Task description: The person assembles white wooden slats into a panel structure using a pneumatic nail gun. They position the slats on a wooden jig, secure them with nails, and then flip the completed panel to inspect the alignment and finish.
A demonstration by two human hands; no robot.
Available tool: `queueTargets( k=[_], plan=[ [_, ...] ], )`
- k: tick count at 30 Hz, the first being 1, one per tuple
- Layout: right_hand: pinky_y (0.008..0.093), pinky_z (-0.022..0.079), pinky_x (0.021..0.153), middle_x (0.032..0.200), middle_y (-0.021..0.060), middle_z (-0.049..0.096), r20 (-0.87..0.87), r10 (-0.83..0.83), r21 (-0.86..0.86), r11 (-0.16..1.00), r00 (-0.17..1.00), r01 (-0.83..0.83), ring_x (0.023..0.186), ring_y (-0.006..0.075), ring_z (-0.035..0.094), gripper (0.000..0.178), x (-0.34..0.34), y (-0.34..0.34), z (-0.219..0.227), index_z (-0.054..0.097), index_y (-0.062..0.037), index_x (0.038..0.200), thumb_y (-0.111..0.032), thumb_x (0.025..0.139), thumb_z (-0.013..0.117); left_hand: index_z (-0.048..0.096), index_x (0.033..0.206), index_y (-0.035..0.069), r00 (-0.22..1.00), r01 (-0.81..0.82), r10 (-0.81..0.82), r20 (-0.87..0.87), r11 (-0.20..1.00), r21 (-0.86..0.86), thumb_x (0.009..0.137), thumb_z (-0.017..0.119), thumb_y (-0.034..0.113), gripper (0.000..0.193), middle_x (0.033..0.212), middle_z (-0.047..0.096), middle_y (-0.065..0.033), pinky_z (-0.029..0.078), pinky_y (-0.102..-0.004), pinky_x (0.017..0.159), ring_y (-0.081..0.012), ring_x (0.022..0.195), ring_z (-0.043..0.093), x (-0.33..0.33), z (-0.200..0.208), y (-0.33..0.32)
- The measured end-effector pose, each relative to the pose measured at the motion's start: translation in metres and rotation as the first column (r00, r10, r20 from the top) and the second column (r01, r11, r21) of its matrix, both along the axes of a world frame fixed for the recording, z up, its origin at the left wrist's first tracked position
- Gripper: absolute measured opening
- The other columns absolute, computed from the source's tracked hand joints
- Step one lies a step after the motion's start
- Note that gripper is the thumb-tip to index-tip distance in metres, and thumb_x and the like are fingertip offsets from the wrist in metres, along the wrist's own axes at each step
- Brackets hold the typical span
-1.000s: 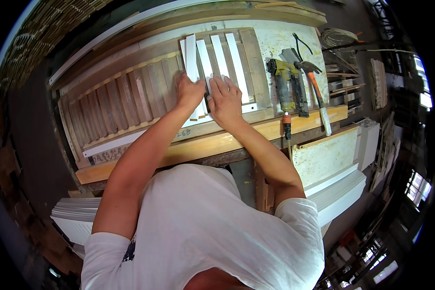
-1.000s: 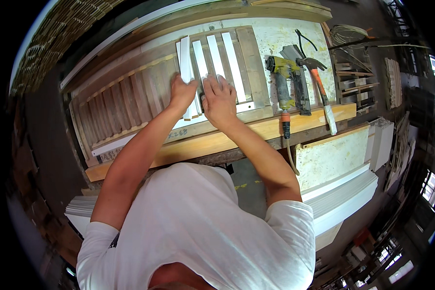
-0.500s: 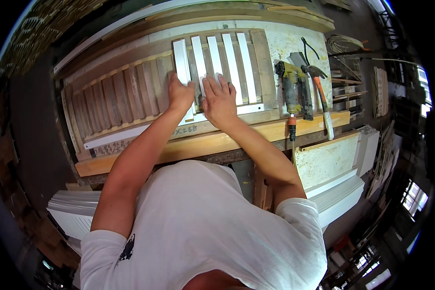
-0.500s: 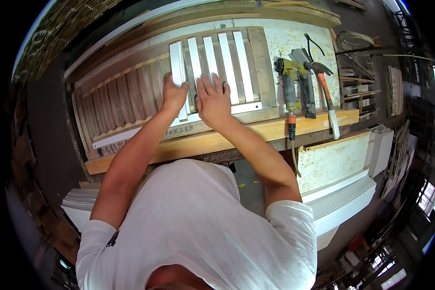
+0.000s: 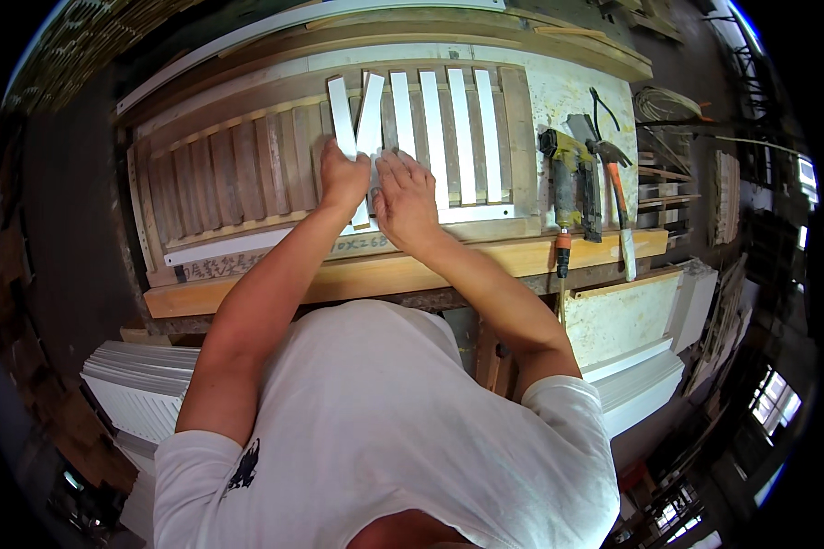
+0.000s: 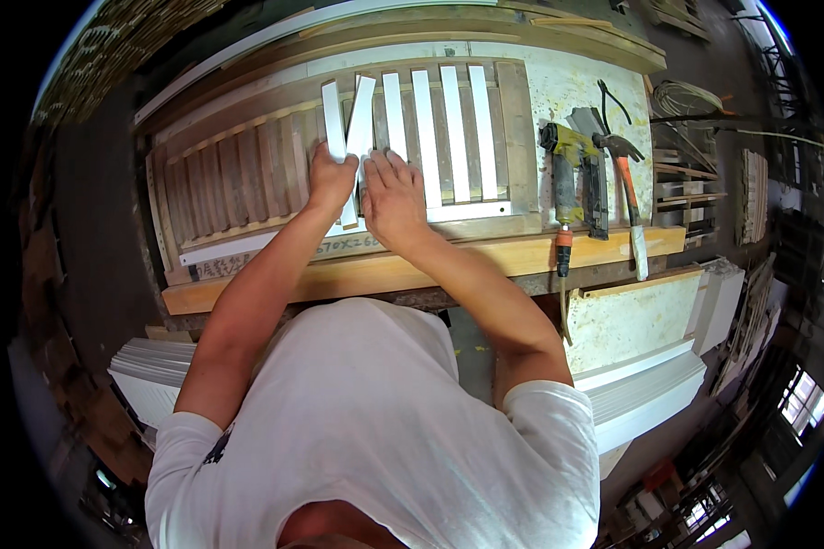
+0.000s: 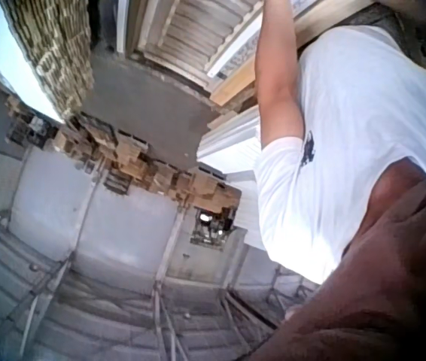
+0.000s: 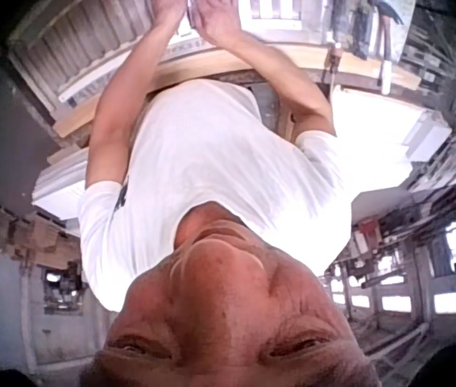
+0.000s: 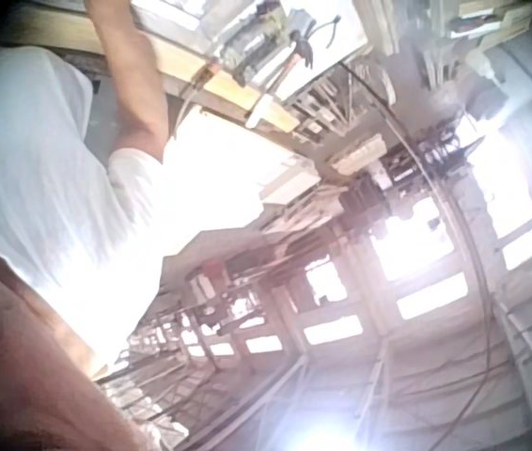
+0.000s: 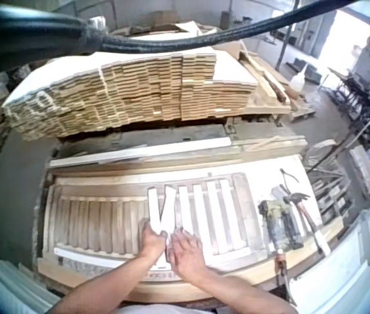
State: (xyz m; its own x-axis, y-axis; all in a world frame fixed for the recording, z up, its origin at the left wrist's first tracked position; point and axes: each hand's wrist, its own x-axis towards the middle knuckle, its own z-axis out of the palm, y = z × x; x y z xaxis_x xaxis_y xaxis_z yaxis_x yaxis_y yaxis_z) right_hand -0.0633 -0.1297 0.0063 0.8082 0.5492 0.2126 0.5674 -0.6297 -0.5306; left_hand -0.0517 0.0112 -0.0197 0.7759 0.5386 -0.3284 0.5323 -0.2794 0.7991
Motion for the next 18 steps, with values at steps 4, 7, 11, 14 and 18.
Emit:
queueTargets(
  k=[4, 7, 11, 14, 18],
  plan=[
    [0.0561, 0.031, 0.1, 0.142, 0.0141, 0.041, -0.018, 0.025, -0.111, 0.993, 1.0, -0.027, 0.128, 0.0379, 0.038, 0.054, 0.0, 0.012, 0.0, 0.047, -0.0006, 0.131, -0.016, 0.081, 0.058, 0.054, 0.113, -0.004, 0.992, -0.09, 0.099, 0.081, 0.989, -0.114, 0.077, 0.065, 0.008, 0.039, 0.099, 0.064, -0.0161, 0.048, -0.0365, 0.082, -0.0259, 0.091, 0.061, -0.004, 0.033, 0.004],
    [0.0586, 0.03, 0.1, 0.143, 0.0137, 0.04, -0.011, 0.021, -0.202, 0.979, 1.0, -0.023, 0.13, 0.039, 0.036, 0.053, 0.002, 0.015, 0.004, 0.048, -0.0002, 0.131, -0.018, 0.082, 0.058, 0.054, 0.115, -0.004, 0.986, -0.12, 0.13, 0.105, 0.987, -0.103, 0.077, 0.066, 0.008, 0.041, 0.1, 0.064, -0.0151, 0.047, -0.0352, 0.082, -0.0247, 0.09, 0.061, -0.011, 0.024, 0.018],
    [0.0596, 0.029, 0.101, 0.145, 0.0135, 0.039, 0.003, 0.013, -0.274, 0.962, 1.0, -0.012, 0.132, 0.0397, 0.034, 0.053, 0.002, 0.016, -0.005, 0.047, -0.0002, 0.131, -0.021, 0.084, 0.058, 0.049, 0.121, -0.003, 0.998, -0.054, 0.056, 0.042, 0.998, -0.036, 0.08, 0.065, 0.009, 0.046, 0.106, 0.064, -0.0188, 0.048, -0.038, 0.086, -0.031, 0.096, 0.062, -0.014, 0.026, 0.026],
    [0.0596, 0.028, 0.103, 0.147, 0.0137, 0.036, -0.024, 0.029, -0.228, 0.973, 0.999, -0.034, 0.133, 0.0395, 0.032, 0.053, 0.003, 0.018, -0.007, 0.046, -0.0004, 0.133, -0.022, 0.085, 0.057, 0.043, 0.128, -0.003, 0.999, 0.008, -0.009, 0.04, 0.999, 0.033, 0.081, 0.062, 0.009, 0.052, 0.112, 0.062, -0.0231, 0.047, -0.0404, 0.091, -0.0377, 0.104, 0.061, -0.014, 0.027, 0.03],
    [0.0599, 0.026, 0.104, 0.149, 0.0148, 0.033, -0.077, 0.182, -0.063, 0.98, 0.98, -0.187, 0.135, 0.0393, 0.03, 0.055, -0.002, 0.032, 0.01, 0.044, 0.0005, 0.136, -0.023, 0.087, 0.056, 0.028, 0.143, -0.002, 0.994, 0.074, -0.091, 0.066, 0.972, 0.225, 0.081, 0.057, 0.004, 0.068, 0.124, 0.05, -0.0299, 0.042, -0.0435, 0.098, -0.0435, 0.115, 0.051, -0.022, 0.016, 0.044]
  ],
)
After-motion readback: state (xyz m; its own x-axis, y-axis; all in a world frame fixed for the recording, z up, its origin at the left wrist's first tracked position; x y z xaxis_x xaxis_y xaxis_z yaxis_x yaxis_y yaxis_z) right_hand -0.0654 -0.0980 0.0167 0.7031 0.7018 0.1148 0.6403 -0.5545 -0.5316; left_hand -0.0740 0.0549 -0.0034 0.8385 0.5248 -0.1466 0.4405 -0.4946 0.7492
